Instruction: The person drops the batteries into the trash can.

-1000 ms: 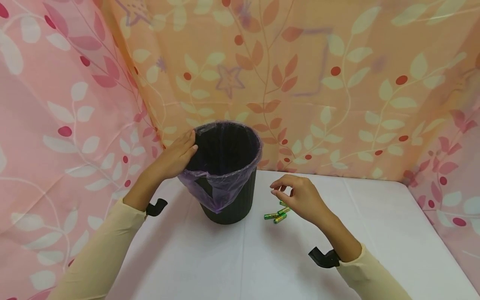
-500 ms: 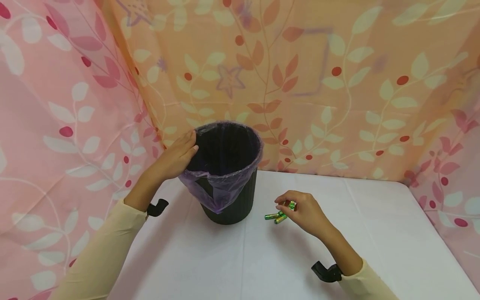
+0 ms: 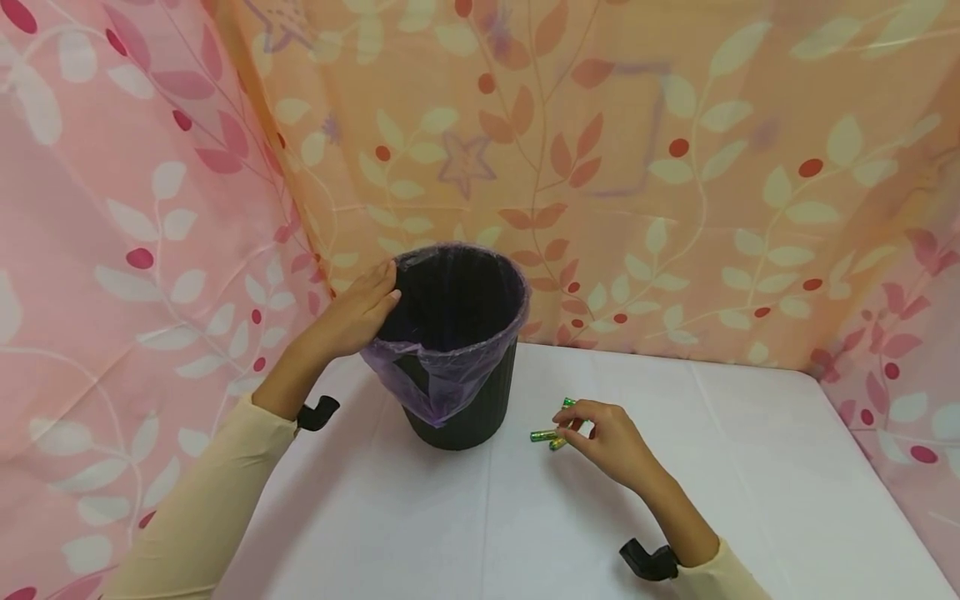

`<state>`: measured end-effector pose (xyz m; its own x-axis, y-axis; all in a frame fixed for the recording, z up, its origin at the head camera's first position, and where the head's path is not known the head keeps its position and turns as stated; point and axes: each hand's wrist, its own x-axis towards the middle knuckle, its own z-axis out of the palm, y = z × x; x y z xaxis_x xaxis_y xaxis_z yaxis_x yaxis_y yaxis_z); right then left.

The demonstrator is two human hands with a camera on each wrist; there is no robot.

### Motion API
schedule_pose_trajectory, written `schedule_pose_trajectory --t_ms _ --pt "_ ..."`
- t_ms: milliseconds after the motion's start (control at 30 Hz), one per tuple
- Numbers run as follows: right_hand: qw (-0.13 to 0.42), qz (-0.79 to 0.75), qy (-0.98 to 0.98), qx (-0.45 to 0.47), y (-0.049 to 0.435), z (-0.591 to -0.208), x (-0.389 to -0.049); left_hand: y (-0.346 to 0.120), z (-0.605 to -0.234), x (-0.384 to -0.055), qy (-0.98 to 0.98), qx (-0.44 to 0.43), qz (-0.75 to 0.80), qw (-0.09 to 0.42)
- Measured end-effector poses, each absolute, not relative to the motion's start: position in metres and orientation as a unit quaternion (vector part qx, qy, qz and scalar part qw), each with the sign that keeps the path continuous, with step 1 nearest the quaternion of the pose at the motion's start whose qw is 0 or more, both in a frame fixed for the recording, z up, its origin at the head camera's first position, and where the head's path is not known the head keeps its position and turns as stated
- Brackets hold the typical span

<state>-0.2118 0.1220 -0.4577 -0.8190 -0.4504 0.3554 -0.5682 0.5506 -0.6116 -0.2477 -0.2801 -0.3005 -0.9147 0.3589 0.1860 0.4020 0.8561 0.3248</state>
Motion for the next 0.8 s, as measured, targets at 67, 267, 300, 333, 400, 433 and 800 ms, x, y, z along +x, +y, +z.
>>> schedule_pose_trajectory --t_ms 67,267,300,333,400,433,800 --pt "0.068 0.374 -0.880 0.285 0.123 -0.460 -0.213 -0.279 -0.300 -0.249 -0.961 -0.200 -0.181 0.062" --pt "0.042 0.365 -0.888 0.278 0.125 -0.470 -0.217 -0.279 -0.301 -0.251 -0.962 -0.196 -0.182 0.059" --pt "0.041 0.363 -0.889 0.275 0.126 -0.471 -0.217 -0.279 -0.301 -0.251 -0.962 -0.196 -0.182 0.057" --pt "0.041 0.360 -0.891 0.272 0.127 -0.472 -0.217 -0.278 -0.302 -0.251 -0.962 -0.197 -0.182 0.056" --pt "0.041 0.356 -0.894 0.267 0.130 -0.474 -0.217 -0.278 -0.303 -0.251 -0.961 -0.198 -0.183 0.055" --pt "0.041 0.354 -0.896 0.265 0.131 -0.475 -0.217 -0.277 -0.304 -0.251 -0.962 -0.199 -0.181 0.055" --pt "0.026 0.293 -0.928 0.230 0.130 -0.491 -0.225 -0.280 -0.304 -0.250 -0.962 -0.197 -0.178 0.062"
